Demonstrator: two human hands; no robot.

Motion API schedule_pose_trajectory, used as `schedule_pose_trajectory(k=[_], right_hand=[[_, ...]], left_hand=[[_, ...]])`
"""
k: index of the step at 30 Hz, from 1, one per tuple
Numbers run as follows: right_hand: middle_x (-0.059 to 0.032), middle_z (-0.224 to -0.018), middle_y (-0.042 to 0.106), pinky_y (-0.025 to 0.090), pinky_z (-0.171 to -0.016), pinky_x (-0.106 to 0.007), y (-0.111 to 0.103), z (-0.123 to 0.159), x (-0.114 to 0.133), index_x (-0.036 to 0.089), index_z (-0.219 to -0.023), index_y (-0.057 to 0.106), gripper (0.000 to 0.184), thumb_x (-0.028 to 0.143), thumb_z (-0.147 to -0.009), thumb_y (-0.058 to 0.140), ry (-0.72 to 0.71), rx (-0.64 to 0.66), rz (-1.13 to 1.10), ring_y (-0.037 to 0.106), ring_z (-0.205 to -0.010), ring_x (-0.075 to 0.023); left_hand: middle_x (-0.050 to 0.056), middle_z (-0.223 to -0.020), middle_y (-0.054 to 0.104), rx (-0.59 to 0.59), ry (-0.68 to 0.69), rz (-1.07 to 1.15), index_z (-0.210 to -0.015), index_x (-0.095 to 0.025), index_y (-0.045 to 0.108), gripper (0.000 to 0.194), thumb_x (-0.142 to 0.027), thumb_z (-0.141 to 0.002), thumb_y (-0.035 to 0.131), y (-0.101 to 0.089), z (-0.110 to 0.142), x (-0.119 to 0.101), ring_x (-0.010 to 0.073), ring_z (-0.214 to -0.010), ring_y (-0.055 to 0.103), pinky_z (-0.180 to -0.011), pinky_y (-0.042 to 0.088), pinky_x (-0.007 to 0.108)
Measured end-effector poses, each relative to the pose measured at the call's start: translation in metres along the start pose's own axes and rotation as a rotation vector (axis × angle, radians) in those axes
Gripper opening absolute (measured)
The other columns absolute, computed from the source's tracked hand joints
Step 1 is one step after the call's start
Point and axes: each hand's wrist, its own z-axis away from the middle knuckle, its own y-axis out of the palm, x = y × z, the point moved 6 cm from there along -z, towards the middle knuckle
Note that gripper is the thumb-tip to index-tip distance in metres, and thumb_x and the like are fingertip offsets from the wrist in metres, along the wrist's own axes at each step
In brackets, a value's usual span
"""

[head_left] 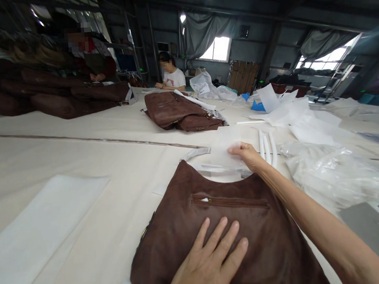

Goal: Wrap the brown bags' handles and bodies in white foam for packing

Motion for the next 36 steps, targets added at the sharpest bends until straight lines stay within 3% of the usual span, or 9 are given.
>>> schedule_pose_trajectory(k=[6,9,12,17,21,24,27,32,36], right_hand=[[-0.007,-0.104,0.073,0.051,-0.097,-0.039,0.0,0.121,0.025,0.018,-0.104,0.071,0.025,0.037,-0.089,0.063,-0.409,0.109,0.401,0.067,-0.1,-0.0233],[-0.0106,-0.124,0.067,0.043,-0.109,-0.043,0.011,0.177,0.017,0.018,-0.121,0.066,0.03,0.028,-0.097,0.051,-0.647,0.254,0.575,0.06,-0.12,-0.0248],[-0.0114,-0.144,0.052,0.032,-0.117,-0.049,0.021,0.208,0.006,0.021,-0.141,0.051,0.043,0.017,-0.099,0.042,-0.8,0.346,0.776,0.043,-0.138,-0.0235],[-0.0107,-0.15,0.045,0.03,-0.117,-0.053,0.026,0.216,0.001,0.026,-0.147,0.043,0.05,0.013,-0.098,0.039,-0.783,0.354,0.882,0.036,-0.142,-0.0236],[-0.0099,-0.151,0.043,0.029,-0.117,-0.053,0.028,0.216,0.0,0.026,-0.145,0.045,0.051,0.012,-0.097,0.043,-0.78,0.402,0.828,0.035,-0.143,-0.0244],[-0.0079,-0.154,0.039,0.026,-0.118,-0.054,0.029,0.217,-0.005,0.027,-0.146,0.045,0.062,0.003,-0.089,0.04,-0.756,0.486,0.818,0.029,-0.145,-0.0238],[-0.0077,-0.157,0.033,0.021,-0.119,-0.054,0.032,0.22,-0.009,0.024,-0.146,0.044,0.073,-0.004,-0.079,0.039,-0.713,0.593,0.845,0.022,-0.148,-0.0231],[-0.0092,-0.159,0.027,0.018,-0.119,-0.054,0.034,0.224,-0.007,0.021,-0.148,0.04,0.067,0.001,-0.084,0.041,-0.699,0.65,0.939,0.018,-0.149,-0.0242],[-0.0089,-0.158,0.029,0.021,-0.118,-0.055,0.032,0.233,-0.001,0.024,-0.15,0.035,0.064,0.005,-0.09,0.042,-0.695,0.582,1.016,0.023,-0.147,-0.0248]], left_hand=[[0.01,-0.156,0.035,0.106,-0.084,0.205,-0.146,-0.022,0.039,0.068,-0.049,-0.089,0.062,-0.014,-0.006,0.0,0.0328,-0.142,0.034,-0.118,0.025,0.056],[0.009,-0.144,0.051,0.034,-0.125,0.287,-0.139,-0.021,0.047,0.052,-0.044,-0.094,0.056,-0.017,-0.008,0.002,0.0297,-0.135,0.045,-0.118,0.024,0.057],[0.008,-0.13,0.062,-0.079,-0.159,0.348,-0.129,-0.02,0.055,0.036,-0.036,-0.097,0.052,-0.019,-0.007,0.003,0.0261,-0.128,0.052,-0.119,0.025,0.054],[0.013,-0.112,0.063,-0.334,-0.312,0.468,-0.117,-0.015,0.055,0.023,-0.02,-0.095,0.052,-0.023,0.003,0.012,0.0239,-0.112,0.058,-0.1,0.05,0.042],[0.015,-0.12,0.056,-0.629,-0.544,0.488,-0.12,-0.017,0.049,0.033,-0.02,-0.088,0.057,-0.032,0.018,0.027,0.0265,-0.116,0.055,-0.097,0.05,0.047],[0.016,-0.14,0.049,-0.543,-0.469,0.441,-0.126,-0.018,0.051,0.042,-0.015,-0.085,0.056,-0.031,0.013,0.024,0.0309,-0.138,0.038,-0.113,0.033,0.058],[0.009,-0.127,0.065,-0.42,-0.314,0.459,-0.098,-0.019,0.063,0.022,-0.007,-0.083,0.052,-0.027,0.009,0.016,0.0288,-0.139,0.041,-0.119,0.019,0.061],[0.009,-0.116,0.071,-0.375,-0.159,0.484,-0.094,-0.016,0.062,0.019,-0.006,-0.084,0.05,-0.025,0.01,0.007,0.0242,-0.122,0.059,-0.119,0.024,0.058],[0.01,-0.118,0.07,-0.298,-0.128,0.455,-0.093,-0.016,0.063,0.022,-0.005,-0.083,0.047,-0.023,0.009,0.004,0.0226,-0.119,0.062,-0.119,0.027,0.055]])
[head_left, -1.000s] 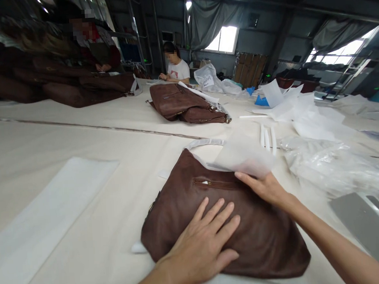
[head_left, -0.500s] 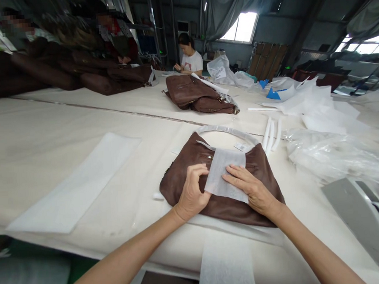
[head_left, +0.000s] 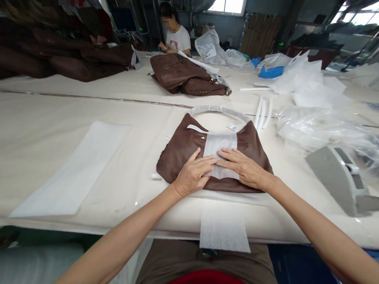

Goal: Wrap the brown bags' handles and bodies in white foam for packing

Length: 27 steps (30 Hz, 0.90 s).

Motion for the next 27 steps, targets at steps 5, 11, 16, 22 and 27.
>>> schedule_pose_trajectory(k=[5,11,16,22,27], right_hand=[[-0.0138,-0.148,0.047,0.032,-0.116,-0.053,-0.017,0.056,0.049,0.02,-0.151,0.034,0.058,0.021,-0.096,0.05,-0.019,-0.308,-0.013,0.036,-0.142,-0.026],[-0.0159,-0.156,0.033,0.022,-0.119,-0.056,0.036,0.122,0.113,0.01,-0.154,0.025,0.076,0.038,-0.091,0.059,-0.039,0.03,-0.01,0.019,-0.148,-0.0294],[-0.016,-0.15,0.043,0.031,-0.115,-0.056,0.054,0.105,0.115,0.009,-0.146,0.04,0.057,0.009,-0.089,0.044,-0.021,-0.164,-0.011,0.023,-0.147,-0.0282],[-0.0141,-0.124,0.067,0.042,-0.112,-0.043,0.036,0.077,0.129,0.009,-0.123,0.06,0.038,0.003,-0.093,0.039,-0.137,-0.355,-0.005,0.052,-0.13,-0.0225],[-0.0089,-0.115,0.071,0.038,-0.112,-0.048,-0.009,0.049,0.114,0.017,-0.11,0.065,0.026,0.01,-0.097,0.043,-0.142,-0.404,0.004,0.058,-0.122,-0.0237]], left_hand=[[0.009,-0.118,0.071,0.055,0.026,0.003,-0.094,-0.017,0.064,0.018,-0.007,-0.087,0.049,0.001,-0.001,-0.001,0.0228,-0.12,0.062,-0.12,0.024,0.055],[0.009,-0.118,0.071,0.026,0.046,0.007,-0.093,-0.017,0.062,0.017,-0.006,-0.086,0.05,0.001,-0.001,0.0,0.0225,-0.12,0.061,-0.117,0.031,0.053],[0.008,-0.109,0.072,0.024,0.018,0.022,-0.091,-0.017,0.063,0.014,-0.008,-0.086,0.052,0.0,-0.002,-0.002,0.0192,-0.109,0.065,-0.112,0.039,0.047],[0.007,-0.1,0.069,0.099,0.014,0.025,-0.091,-0.016,0.065,0.015,-0.016,-0.094,0.05,0.0,-0.005,-0.005,0.0169,-0.098,0.066,-0.109,0.044,0.042],[0.012,-0.109,0.067,0.285,0.067,0.123,-0.103,-0.014,0.065,0.022,-0.015,-0.096,0.044,-0.006,-0.008,-0.006,0.0207,-0.112,0.062,-0.109,0.044,0.041]])
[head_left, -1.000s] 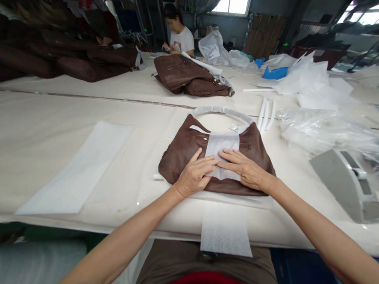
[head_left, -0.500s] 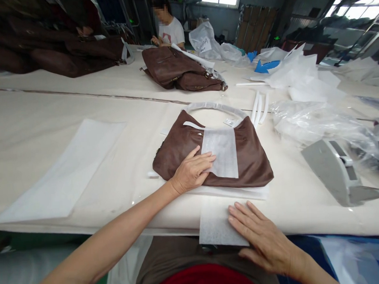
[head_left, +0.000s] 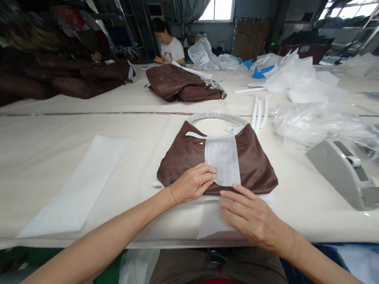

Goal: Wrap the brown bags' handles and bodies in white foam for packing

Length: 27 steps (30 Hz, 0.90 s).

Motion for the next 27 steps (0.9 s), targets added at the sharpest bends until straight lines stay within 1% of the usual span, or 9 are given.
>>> schedule_pose_trajectory(k=[4,6,10,12,16,19,21,24,27], right_hand=[[-0.0054,-0.088,0.072,0.052,-0.082,-0.029,-0.005,-0.02,-0.05,0.019,-0.092,0.067,0.022,0.026,-0.1,0.047,0.334,-0.098,-0.19,0.067,-0.086,-0.0177],[-0.0027,-0.074,0.067,0.049,-0.068,-0.026,0.006,-0.019,-0.071,0.02,-0.081,0.065,0.032,0.035,-0.101,0.045,0.525,-0.098,-0.273,0.062,-0.071,-0.0152],[-0.0005,-0.068,0.058,0.044,-0.064,-0.026,0.024,-0.012,-0.087,0.021,-0.071,0.06,0.038,0.042,-0.1,0.046,0.71,-0.098,-0.286,0.056,-0.065,-0.0145],[0.0,-0.069,0.055,0.042,-0.064,-0.026,0.029,-0.009,-0.089,0.021,-0.07,0.058,0.037,0.041,-0.099,0.047,0.764,-0.108,-0.249,0.056,-0.065,-0.0148],[0.0005,-0.071,0.051,0.039,-0.063,-0.027,0.035,-0.006,-0.092,0.021,-0.069,0.05,0.032,0.037,-0.096,0.053,0.856,-0.134,-0.1,0.054,-0.067,-0.0158],[0.0006,-0.074,0.05,0.038,-0.063,-0.028,0.037,-0.004,-0.096,0.021,-0.071,0.048,0.027,0.033,-0.091,0.061,0.941,-0.142,-0.031,0.053,-0.067,-0.0164],[0.0005,-0.074,0.05,0.039,-0.064,-0.028,0.036,-0.004,-0.1,0.021,-0.071,0.047,0.025,0.029,-0.089,0.063,0.992,-0.165,-0.033,0.053,-0.068,-0.0167],[0.0003,-0.076,0.051,0.042,-0.067,-0.028,0.031,-0.003,-0.104,0.021,-0.075,0.05,0.017,0.024,-0.086,0.063,1.047,-0.276,-0.096,0.053,-0.07,-0.0162],[-0.0007,-0.08,0.055,0.047,-0.07,-0.029,0.026,0.004,-0.107,0.019,-0.087,0.058,0.006,0.024,-0.084,0.061,1.149,-0.443,-0.248,0.055,-0.07,-0.0153]], left_hand=[[0.017,-0.131,0.06,0.187,0.034,0.149,-0.126,-0.012,0.058,0.036,-0.018,-0.097,0.038,-0.01,0.004,0.003,0.0239,-0.13,0.051,-0.114,0.038,0.041],[0.015,-0.14,0.054,0.285,0.006,0.225,-0.135,-0.014,0.052,0.041,-0.023,-0.099,0.036,-0.014,0.006,0.006,0.0244,-0.136,0.045,-0.118,0.033,0.042],[0.012,-0.146,0.049,0.359,-0.059,0.354,-0.142,-0.019,0.047,0.054,-0.047,-0.096,0.051,-0.017,0.005,0.004,0.0288,-0.138,0.042,-0.118,0.03,0.043],[0.011,-0.142,0.054,0.267,-0.138,0.358,-0.136,-0.021,0.055,0.056,-0.051,-0.089,0.061,-0.015,0.002,0.006,0.0284,-0.131,0.05,-0.115,0.036,0.039],[0.006,-0.107,0.072,-0.02,-0.332,0.288,-0.1,-0.02,0.072,0.02,-0.035,-0.093,0.06,-0.003,0.002,0.013,0.019,-0.098,0.065,-0.091,0.049,0.028],[0.002,-0.075,0.065,-0.134,-0.44,0.169,-0.071,-0.017,0.062,0.028,-0.029,-0.095,0.055,0.006,0.005,0.016,0.0147,-0.073,0.06,-0.071,0.046,0.024],[-0.001,-0.065,0.053,-0.18,-0.5,0.075,-0.062,-0.018,0.048,0.034,-0.029,-0.093,0.055,0.008,0.006,0.017,0.0126,-0.065,0.053,-0.064,0.04,0.023],[-0.004,-0.062,0.043,-0.229,-0.54,-0.006,-0.06,-0.018,0.037,0.038,-0.027,-0.093,0.053,0.007,0.006,0.017,0.01,-0.059,0.048,-0.059,0.035,0.022],[-0.005,-0.061,0.041,-0.264,-0.542,-0.044,-0.061,-0.019,0.034,0.036,-0.026,-0.092,0.051,0.007,0.005,0.017,0.0085,-0.057,0.046,-0.057,0.033,0.02]])
